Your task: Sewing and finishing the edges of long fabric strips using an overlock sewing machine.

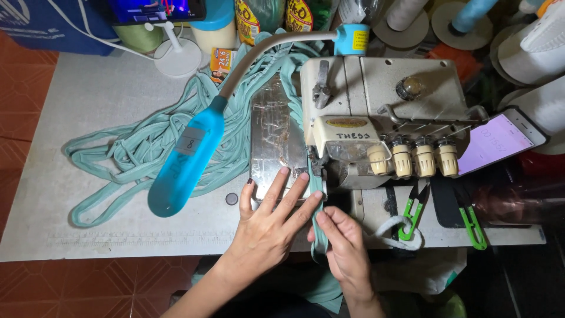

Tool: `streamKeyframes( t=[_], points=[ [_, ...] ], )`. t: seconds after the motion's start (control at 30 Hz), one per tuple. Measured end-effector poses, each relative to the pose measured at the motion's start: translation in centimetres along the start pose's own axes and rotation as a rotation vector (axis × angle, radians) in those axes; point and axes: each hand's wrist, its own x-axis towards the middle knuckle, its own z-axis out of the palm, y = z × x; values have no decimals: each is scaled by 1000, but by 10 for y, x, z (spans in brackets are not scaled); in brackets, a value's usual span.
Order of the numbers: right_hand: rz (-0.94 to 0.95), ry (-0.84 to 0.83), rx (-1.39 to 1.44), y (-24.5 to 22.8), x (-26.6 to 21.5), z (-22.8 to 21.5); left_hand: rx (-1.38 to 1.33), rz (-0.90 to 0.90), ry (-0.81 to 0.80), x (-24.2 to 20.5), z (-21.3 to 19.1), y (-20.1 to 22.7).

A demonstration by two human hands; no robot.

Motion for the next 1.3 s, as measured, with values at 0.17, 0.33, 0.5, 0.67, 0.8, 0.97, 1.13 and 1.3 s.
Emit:
streamKeyframes(
  t=[0.17, 0.33, 0.5, 0.67, 0.8, 0.97, 1.13, 1.3],
  points=[
    [-46, 52, -33, -8, 5, 10, -1, -12, -14, 4, 1, 1],
    [-181, 144, -158, 4, -21, 7, -14, -12, -40, 0, 1, 3],
    [-171, 231, -430, 54, -68, -30, -354, -96, 89, -32, -13, 23],
    [-300, 341, -583, 106, -104, -66, -1050, -461, 17, -86, -12, 64],
    [-444, 259, -825, 91, -118, -66, -1305, -751, -216, -136, 6, 95],
    [-444, 144, -884, 47, -121, -51, -1300, -657, -94, -141, -8, 100],
    [-156, -42, -434, 27, -123, -59, -1314, -713, -90, -141, -13, 96],
    [35, -92, -248, 36, -127, -64, -1350, -735, -120, -137, -11, 103]
  ],
)
